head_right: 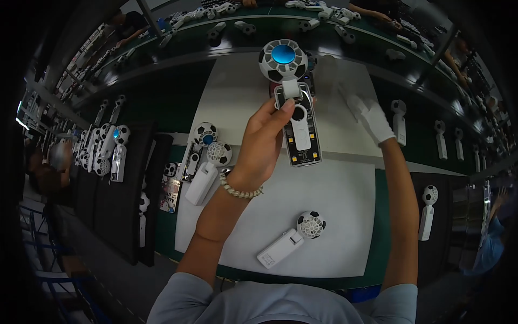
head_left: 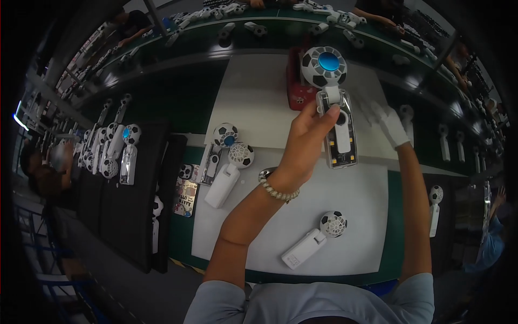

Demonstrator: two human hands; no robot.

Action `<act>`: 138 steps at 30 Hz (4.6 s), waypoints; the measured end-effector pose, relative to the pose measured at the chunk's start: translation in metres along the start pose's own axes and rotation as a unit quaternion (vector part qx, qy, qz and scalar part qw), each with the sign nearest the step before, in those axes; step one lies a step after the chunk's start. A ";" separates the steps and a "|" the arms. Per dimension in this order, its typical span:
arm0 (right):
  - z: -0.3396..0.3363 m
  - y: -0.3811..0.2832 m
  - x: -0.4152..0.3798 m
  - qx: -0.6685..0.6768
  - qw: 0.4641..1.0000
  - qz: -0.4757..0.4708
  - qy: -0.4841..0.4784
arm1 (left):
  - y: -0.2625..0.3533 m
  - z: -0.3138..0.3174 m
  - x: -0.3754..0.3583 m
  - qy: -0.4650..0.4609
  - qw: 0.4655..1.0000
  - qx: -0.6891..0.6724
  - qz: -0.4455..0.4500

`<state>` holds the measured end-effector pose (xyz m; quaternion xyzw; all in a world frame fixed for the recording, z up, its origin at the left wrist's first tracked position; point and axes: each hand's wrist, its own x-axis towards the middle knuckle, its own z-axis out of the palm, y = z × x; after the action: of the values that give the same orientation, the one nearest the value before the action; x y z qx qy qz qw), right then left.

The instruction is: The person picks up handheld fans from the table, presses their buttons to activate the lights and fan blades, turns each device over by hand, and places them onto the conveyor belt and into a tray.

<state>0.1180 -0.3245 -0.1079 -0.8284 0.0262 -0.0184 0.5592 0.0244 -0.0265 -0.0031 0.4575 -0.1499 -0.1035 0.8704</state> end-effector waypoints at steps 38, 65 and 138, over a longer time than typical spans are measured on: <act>0.051 -0.143 -0.111 0.464 0.885 0.000 -0.040 | 0.014 0.016 -0.005 -0.073 0.997 -0.006 -0.024; -0.069 0.023 0.003 -0.148 0.936 0.099 0.304 | 0.009 -0.058 0.029 -0.346 0.756 -0.554 0.047; -0.043 0.028 -0.017 -0.515 0.816 0.166 0.204 | 0.049 -0.029 -0.018 -0.013 0.995 -0.075 0.057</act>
<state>0.0974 -0.3738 -0.1179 -0.9559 0.2819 -0.0775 0.0270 0.0197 0.0292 0.0190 0.3800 -0.1790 -0.0706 0.9047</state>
